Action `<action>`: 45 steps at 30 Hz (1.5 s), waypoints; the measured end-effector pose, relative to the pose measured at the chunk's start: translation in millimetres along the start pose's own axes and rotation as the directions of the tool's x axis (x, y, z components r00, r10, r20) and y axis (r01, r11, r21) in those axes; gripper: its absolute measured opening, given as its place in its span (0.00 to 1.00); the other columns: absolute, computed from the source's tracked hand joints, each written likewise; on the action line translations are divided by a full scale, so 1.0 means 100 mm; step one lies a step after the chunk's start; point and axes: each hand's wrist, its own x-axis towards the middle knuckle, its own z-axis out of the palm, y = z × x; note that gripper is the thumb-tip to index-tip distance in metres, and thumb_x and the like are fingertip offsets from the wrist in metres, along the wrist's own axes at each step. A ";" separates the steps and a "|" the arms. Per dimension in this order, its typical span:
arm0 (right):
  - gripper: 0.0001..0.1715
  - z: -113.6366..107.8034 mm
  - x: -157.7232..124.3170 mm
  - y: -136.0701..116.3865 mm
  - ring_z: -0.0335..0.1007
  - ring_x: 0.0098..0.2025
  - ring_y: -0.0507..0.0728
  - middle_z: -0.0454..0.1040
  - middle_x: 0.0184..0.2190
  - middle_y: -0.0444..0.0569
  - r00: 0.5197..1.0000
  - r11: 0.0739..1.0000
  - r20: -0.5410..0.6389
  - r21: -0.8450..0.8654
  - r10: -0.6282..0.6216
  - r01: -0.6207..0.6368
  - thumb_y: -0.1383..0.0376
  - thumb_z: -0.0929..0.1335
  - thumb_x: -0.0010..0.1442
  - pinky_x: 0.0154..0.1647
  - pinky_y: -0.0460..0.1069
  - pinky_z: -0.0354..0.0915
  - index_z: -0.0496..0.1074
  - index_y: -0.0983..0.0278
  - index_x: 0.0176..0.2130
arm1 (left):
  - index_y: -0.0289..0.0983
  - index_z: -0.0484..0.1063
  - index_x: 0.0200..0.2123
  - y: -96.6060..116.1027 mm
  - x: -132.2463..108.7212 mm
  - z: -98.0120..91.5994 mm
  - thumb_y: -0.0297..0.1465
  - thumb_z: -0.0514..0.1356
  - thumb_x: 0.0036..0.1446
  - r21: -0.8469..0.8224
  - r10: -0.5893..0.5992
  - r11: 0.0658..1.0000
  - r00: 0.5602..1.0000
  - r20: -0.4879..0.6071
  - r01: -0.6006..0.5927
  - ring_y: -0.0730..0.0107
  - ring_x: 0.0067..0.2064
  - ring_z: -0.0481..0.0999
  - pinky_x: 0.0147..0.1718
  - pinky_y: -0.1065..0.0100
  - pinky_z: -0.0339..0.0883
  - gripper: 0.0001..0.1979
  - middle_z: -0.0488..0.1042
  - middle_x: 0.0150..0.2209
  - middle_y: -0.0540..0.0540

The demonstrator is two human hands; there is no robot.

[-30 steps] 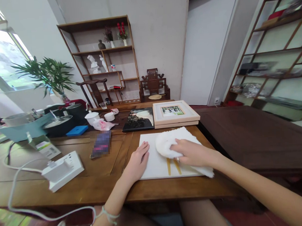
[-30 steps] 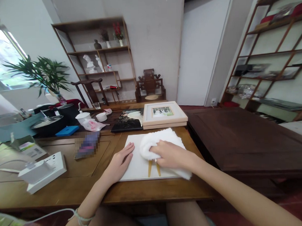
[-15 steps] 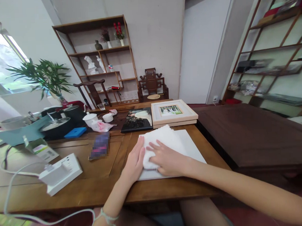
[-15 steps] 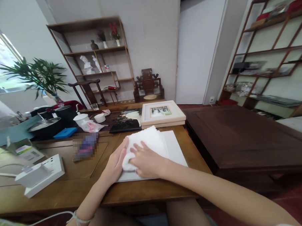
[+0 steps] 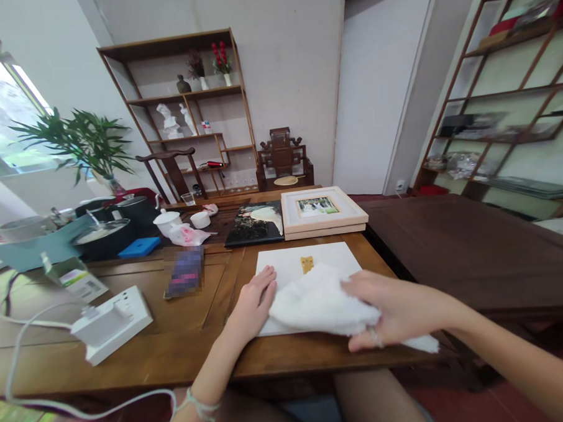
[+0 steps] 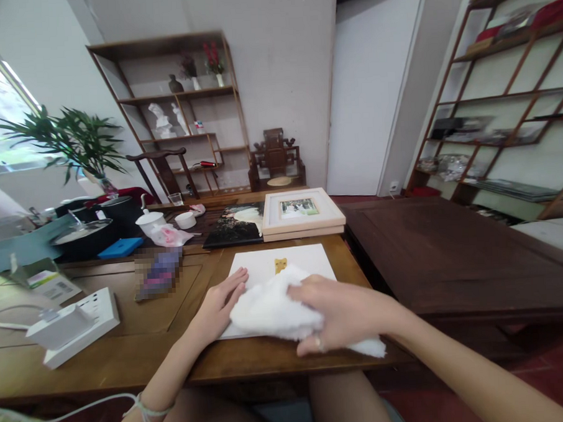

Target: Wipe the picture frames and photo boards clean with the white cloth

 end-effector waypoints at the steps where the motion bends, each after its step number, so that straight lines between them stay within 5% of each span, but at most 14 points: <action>1: 0.10 -0.06 -0.01 0.07 0.66 0.35 0.57 0.70 0.31 0.49 0.996 1.000 -0.084 -0.005 0.005 -0.006 0.63 0.69 0.48 0.35 0.48 0.62 0.67 0.65 0.32 | 0.32 0.71 0.47 -0.01 0.00 0.00 0.34 0.48 0.59 0.001 0.002 1.000 1.000 -0.007 -0.002 0.59 0.57 0.63 0.56 0.56 0.57 0.19 0.67 0.54 0.38; 5: 0.03 -0.25 0.08 0.33 0.63 0.27 0.54 0.68 0.24 0.45 0.878 0.979 -0.474 -0.133 0.071 -0.152 0.68 0.63 0.51 0.29 0.47 0.59 0.62 0.63 0.26 | 0.33 0.71 0.48 -0.03 -0.01 0.01 0.34 0.49 0.59 0.009 0.013 1.000 1.000 -0.028 -0.013 0.60 0.57 0.64 0.57 0.56 0.57 0.18 0.67 0.54 0.40; 8: 0.04 -0.27 0.29 0.40 0.66 0.31 0.57 0.70 0.28 0.49 0.810 0.936 -0.584 -0.251 0.056 -0.246 0.71 0.62 0.49 0.30 0.49 0.60 0.64 0.64 0.29 | 0.32 0.70 0.48 -0.05 -0.01 0.02 0.34 0.49 0.59 0.014 0.006 1.000 1.000 -0.021 -0.005 0.60 0.58 0.63 0.57 0.56 0.57 0.19 0.67 0.54 0.39; 12: 0.19 -0.10 0.70 0.30 0.64 0.46 0.61 0.69 0.44 0.56 0.900 0.906 -0.395 -0.423 -0.185 0.001 0.79 0.61 0.47 0.43 0.52 0.61 0.67 0.65 0.38 | 0.30 0.70 0.48 -0.03 -0.01 0.01 0.33 0.49 0.58 0.017 -0.008 1.000 1.000 -0.016 0.008 0.59 0.57 0.64 0.57 0.58 0.57 0.19 0.67 0.54 0.38; 15: 0.20 0.11 1.01 0.22 0.57 0.55 0.62 0.67 0.49 0.58 0.917 0.832 -0.210 -0.522 -0.338 0.187 0.79 0.59 0.52 0.52 0.57 0.54 0.67 0.66 0.43 | 0.34 0.72 0.46 0.02 0.00 -0.02 0.31 0.49 0.58 0.012 -0.001 1.000 1.000 -0.018 0.001 0.59 0.53 0.70 0.53 0.59 0.62 0.17 0.71 0.51 0.40; 21: 0.21 0.33 1.31 0.27 0.67 0.43 0.61 0.71 0.40 0.55 0.979 0.839 0.021 -0.512 -0.202 0.184 0.78 0.60 0.55 0.41 0.53 0.59 0.66 0.65 0.46 | 0.37 0.73 0.40 0.05 0.00 -0.04 0.29 0.50 0.57 -0.006 0.002 1.000 1.000 -0.029 -0.002 0.59 0.44 0.75 0.45 0.60 0.68 0.13 0.77 0.42 0.43; 25: 0.23 0.23 1.21 0.39 0.69 0.36 0.59 0.72 0.36 0.52 0.993 0.858 0.023 -0.501 -0.118 0.114 0.80 0.60 0.51 0.32 0.48 0.58 0.67 0.64 0.44 | 0.36 0.71 0.46 0.01 0.00 -0.02 0.31 0.50 0.58 0.000 0.025 1.000 0.999 -0.026 -0.025 0.60 0.52 0.71 0.52 0.58 0.63 0.16 0.72 0.50 0.43; 33: 0.24 -0.14 0.51 0.81 0.68 0.38 0.60 0.72 0.35 0.54 0.991 0.849 -0.019 -0.514 0.136 -0.126 0.82 0.59 0.45 0.33 0.48 0.58 0.68 0.66 0.39 | 0.34 0.71 0.47 -0.06 -0.01 0.03 0.33 0.49 0.58 0.026 0.021 0.999 0.999 -0.044 -0.020 0.62 0.56 0.66 0.56 0.56 0.59 0.18 0.69 0.53 0.40; 38: 0.21 -0.35 0.04 0.98 0.70 0.38 0.63 0.72 0.36 0.56 0.894 0.724 -0.177 -0.533 0.411 -0.439 0.78 0.60 0.48 0.34 0.52 0.63 0.67 0.66 0.42 | 0.32 0.71 0.47 -0.04 -0.01 0.02 0.33 0.50 0.58 0.008 0.004 1.000 0.999 -0.043 -0.004 0.60 0.56 0.65 0.56 0.55 0.58 0.18 0.68 0.53 0.38; 40: 0.21 -0.32 -0.03 0.98 0.68 0.42 0.66 0.71 0.41 0.60 0.863 0.653 -0.352 -0.564 0.363 -0.505 0.78 0.60 0.50 0.38 0.56 0.64 0.67 0.67 0.43 | 0.32 0.71 0.47 -0.03 -0.01 0.02 0.33 0.50 0.58 0.003 0.000 1.000 0.999 -0.042 0.000 0.60 0.56 0.65 0.56 0.55 0.58 0.18 0.68 0.53 0.38; 42: 0.21 -0.19 -0.03 0.95 0.60 0.54 0.68 0.65 0.51 0.62 0.883 0.676 -0.433 -0.597 0.182 -0.432 0.80 0.59 0.50 0.48 0.61 0.59 0.69 0.67 0.42 | 0.34 0.71 0.47 -0.02 -0.01 0.01 0.33 0.50 0.58 0.009 0.004 1.000 0.999 -0.046 -0.004 0.60 0.56 0.66 0.56 0.56 0.58 0.18 0.68 0.53 0.40; 45: 0.23 0.10 0.05 0.89 0.39 0.64 0.64 0.53 0.61 0.56 0.955 0.788 -0.293 -0.599 -0.047 -0.145 0.82 0.58 0.48 0.58 0.64 0.46 0.71 0.65 0.38 | 0.34 0.71 0.47 -0.02 -0.01 0.01 0.33 0.50 0.58 0.034 0.009 0.999 0.999 -0.047 -0.007 0.61 0.56 0.66 0.56 0.56 0.58 0.18 0.68 0.53 0.40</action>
